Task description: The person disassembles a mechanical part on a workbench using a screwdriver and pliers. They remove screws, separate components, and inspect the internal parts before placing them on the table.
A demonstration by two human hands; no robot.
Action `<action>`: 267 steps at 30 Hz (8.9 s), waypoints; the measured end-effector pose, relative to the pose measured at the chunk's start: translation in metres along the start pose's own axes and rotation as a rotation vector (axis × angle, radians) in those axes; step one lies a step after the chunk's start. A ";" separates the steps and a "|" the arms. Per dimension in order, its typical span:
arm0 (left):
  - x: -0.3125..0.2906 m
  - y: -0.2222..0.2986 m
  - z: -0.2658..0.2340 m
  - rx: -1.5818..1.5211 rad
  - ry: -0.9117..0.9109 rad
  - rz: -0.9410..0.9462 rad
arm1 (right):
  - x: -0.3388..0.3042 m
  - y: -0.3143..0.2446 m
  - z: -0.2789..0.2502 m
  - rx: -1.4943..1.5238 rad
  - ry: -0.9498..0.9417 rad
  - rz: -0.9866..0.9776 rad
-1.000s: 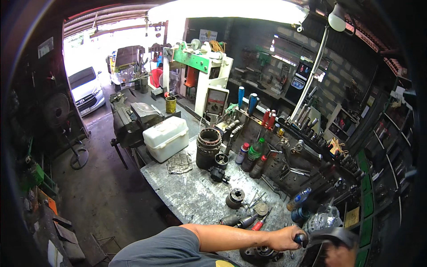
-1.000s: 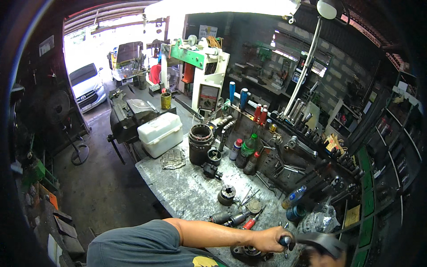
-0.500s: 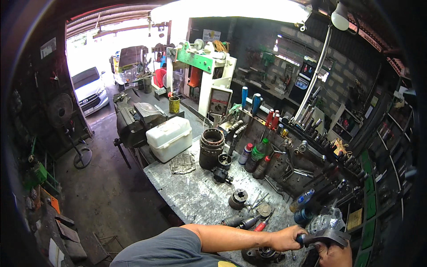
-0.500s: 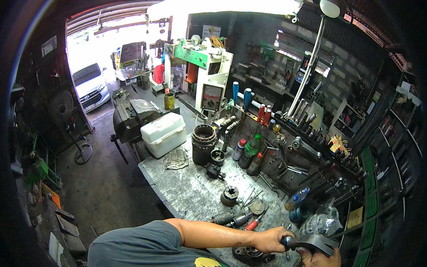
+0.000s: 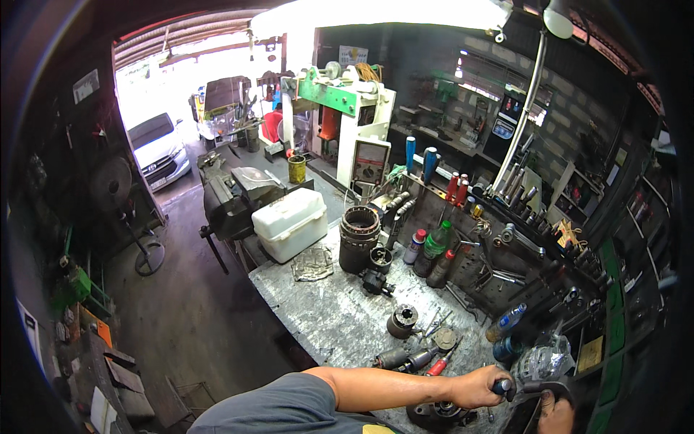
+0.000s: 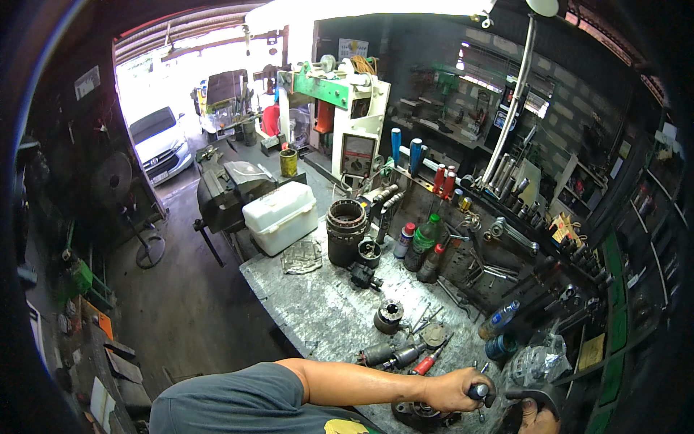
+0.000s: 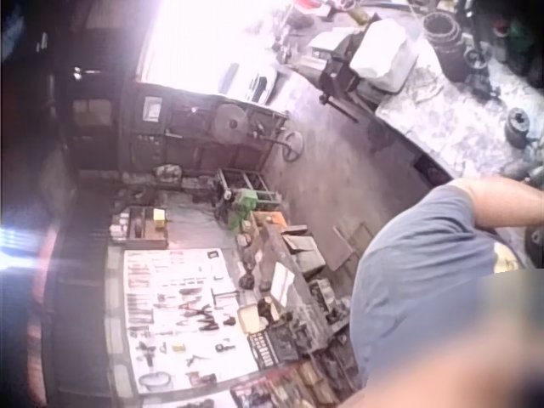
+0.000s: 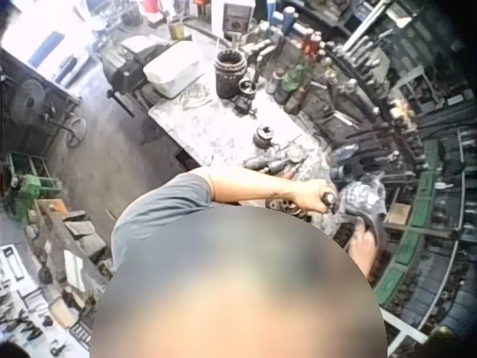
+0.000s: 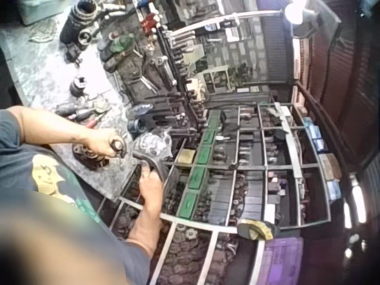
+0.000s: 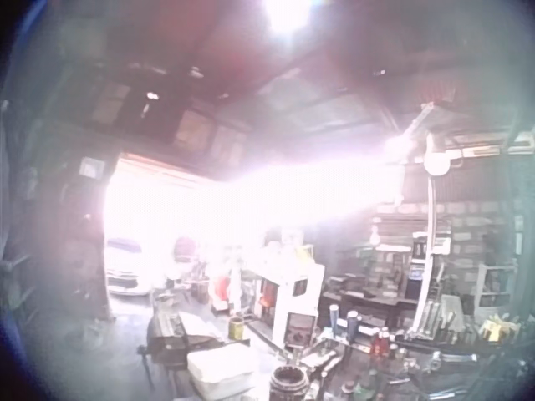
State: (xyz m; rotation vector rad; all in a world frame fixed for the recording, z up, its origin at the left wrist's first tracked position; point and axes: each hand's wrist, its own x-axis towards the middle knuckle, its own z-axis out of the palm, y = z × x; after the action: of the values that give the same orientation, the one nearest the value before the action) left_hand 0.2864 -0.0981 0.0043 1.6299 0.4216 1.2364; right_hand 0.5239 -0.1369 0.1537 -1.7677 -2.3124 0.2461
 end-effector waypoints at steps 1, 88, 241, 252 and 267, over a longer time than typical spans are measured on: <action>0.000 0.001 0.001 -0.031 0.008 0.060 | -0.003 0.022 0.016 0.020 -0.001 0.159; -0.047 -0.007 -0.040 0.720 -0.163 -0.113 | 0.051 -0.045 0.049 -0.009 0.172 -0.858; -0.104 -0.006 -0.020 0.900 0.138 -0.182 | -0.042 0.125 0.281 0.617 0.400 0.287; -0.119 -0.008 -0.049 0.576 0.353 -0.472 | -0.070 0.109 0.303 0.542 0.397 0.425; -0.144 -0.023 -0.052 0.413 0.466 -0.416 | -0.069 0.106 0.297 0.596 0.365 0.396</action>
State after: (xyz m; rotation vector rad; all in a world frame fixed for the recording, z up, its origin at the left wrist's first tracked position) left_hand 0.1880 -0.1702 -0.0912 1.4636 1.3111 1.2492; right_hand 0.5579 -0.1755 -0.1651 -1.7413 -1.4281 0.5563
